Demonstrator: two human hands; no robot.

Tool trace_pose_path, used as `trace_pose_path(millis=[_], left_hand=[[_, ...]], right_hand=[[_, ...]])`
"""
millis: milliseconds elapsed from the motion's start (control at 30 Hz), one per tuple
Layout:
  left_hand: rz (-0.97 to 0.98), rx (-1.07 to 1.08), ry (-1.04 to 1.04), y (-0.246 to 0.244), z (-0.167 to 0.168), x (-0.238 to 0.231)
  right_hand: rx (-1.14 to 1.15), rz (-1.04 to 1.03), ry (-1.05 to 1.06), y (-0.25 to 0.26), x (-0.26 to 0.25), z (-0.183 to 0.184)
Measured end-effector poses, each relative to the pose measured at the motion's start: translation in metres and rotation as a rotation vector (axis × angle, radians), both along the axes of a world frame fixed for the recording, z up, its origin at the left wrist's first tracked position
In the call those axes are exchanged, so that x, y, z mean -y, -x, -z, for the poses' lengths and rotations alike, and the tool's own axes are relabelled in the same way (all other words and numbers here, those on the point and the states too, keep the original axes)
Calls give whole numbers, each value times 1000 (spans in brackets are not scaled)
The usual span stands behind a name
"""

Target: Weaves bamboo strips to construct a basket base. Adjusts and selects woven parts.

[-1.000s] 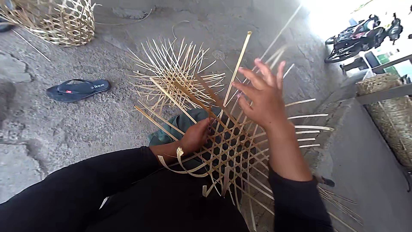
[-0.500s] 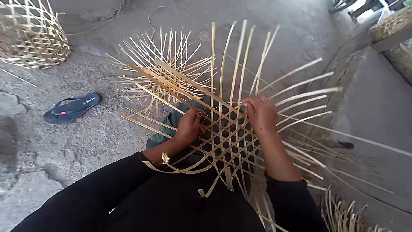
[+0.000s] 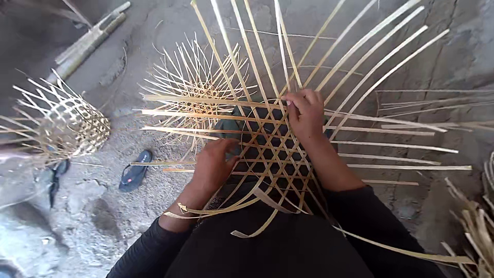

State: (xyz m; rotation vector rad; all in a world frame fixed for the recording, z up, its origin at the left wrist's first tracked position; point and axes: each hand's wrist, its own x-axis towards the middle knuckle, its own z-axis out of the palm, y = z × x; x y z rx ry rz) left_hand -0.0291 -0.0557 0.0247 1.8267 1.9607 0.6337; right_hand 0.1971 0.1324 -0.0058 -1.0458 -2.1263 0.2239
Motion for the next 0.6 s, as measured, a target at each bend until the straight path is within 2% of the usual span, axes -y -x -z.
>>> trace_pose_path(millis=[167,333,600], left_hand=[[-33,86,-29,-13,12,-2],[-64,5,-6,-20,8,-5],[-127,248,-90,-20,22,-6]], right_hand=[[-29,8,-14,0,0,5],[-33,17,-6,-3,1,5],[-38,26,16,-1,3,6]])
